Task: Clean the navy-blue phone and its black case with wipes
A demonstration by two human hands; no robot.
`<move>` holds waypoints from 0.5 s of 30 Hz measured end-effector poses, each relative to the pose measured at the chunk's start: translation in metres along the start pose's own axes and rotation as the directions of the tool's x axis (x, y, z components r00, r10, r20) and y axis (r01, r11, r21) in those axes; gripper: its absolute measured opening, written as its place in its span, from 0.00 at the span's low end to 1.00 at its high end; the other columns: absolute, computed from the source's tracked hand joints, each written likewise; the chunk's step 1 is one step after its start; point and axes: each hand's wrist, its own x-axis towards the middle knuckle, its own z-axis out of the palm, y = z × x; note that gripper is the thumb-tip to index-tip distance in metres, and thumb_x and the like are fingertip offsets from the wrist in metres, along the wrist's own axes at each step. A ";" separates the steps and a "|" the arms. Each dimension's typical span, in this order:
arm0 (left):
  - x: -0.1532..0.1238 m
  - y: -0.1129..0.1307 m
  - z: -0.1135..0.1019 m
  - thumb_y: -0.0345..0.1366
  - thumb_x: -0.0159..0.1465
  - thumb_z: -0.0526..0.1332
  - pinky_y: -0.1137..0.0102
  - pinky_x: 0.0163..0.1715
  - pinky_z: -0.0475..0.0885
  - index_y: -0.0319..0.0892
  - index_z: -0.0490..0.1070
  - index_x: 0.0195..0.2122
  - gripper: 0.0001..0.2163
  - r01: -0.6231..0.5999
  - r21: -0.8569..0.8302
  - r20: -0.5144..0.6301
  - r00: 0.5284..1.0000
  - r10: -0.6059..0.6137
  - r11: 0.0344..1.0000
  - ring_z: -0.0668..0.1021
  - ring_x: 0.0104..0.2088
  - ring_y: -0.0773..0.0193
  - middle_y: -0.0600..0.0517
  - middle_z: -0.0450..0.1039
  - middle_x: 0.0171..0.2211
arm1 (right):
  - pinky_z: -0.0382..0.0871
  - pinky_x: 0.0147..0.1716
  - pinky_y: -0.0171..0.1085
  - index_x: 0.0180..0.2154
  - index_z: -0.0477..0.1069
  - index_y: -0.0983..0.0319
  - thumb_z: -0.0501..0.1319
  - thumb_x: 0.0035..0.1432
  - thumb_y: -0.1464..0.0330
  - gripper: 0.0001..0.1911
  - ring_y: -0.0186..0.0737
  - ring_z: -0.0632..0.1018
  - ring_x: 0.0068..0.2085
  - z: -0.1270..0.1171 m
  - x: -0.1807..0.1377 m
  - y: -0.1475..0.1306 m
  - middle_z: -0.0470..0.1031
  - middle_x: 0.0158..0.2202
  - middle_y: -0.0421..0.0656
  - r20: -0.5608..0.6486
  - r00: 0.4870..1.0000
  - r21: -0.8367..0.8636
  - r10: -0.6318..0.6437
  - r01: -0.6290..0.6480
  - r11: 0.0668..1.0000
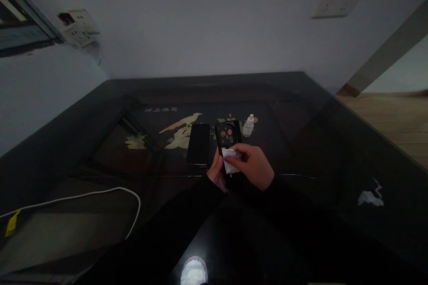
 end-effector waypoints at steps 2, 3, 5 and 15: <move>0.002 0.001 0.000 0.44 0.56 0.60 0.65 0.53 0.63 0.48 0.57 0.56 0.26 -0.044 -0.020 -0.025 0.999 0.043 0.999 0.69 0.54 0.58 0.51 0.70 0.50 | 0.61 0.27 0.31 0.29 0.73 0.64 0.62 0.48 0.72 0.02 0.33 0.71 0.26 0.001 -0.003 0.000 0.72 0.25 0.38 0.086 0.996 -0.031 0.005 -0.002 1.000; 0.003 0.002 0.000 0.44 0.57 0.59 0.64 0.52 0.64 0.48 0.56 0.57 0.26 -0.049 -0.027 -0.036 0.998 0.048 0.998 0.70 0.53 0.57 0.50 0.69 0.50 | 0.61 0.27 0.31 0.29 0.73 0.64 0.62 0.48 0.73 0.02 0.33 0.71 0.26 0.000 -0.003 0.000 0.72 0.25 0.38 0.102 0.995 -0.044 0.004 0.001 0.999; 0.001 0.001 0.000 0.43 0.57 0.59 0.64 0.53 0.62 0.46 0.56 0.58 0.27 -0.030 -0.031 -0.046 0.999 0.029 0.999 0.69 0.53 0.57 0.49 0.70 0.50 | 0.61 0.27 0.31 0.30 0.73 0.65 0.62 0.48 0.73 0.03 0.33 0.71 0.27 -0.001 -0.001 0.000 0.72 0.25 0.39 0.074 0.997 -0.050 0.005 -0.001 0.999; 0.007 0.003 -0.009 0.47 0.55 0.61 0.61 0.51 0.63 0.43 0.43 0.62 0.39 0.035 -0.086 0.083 0.996 -0.028 0.996 0.73 0.49 0.53 0.44 0.71 0.48 | 0.61 0.29 0.31 0.30 0.72 0.66 0.62 0.48 0.74 0.03 0.34 0.71 0.29 -0.007 -0.005 -0.007 0.72 0.27 0.40 0.259 0.965 -0.137 -0.034 0.072 0.988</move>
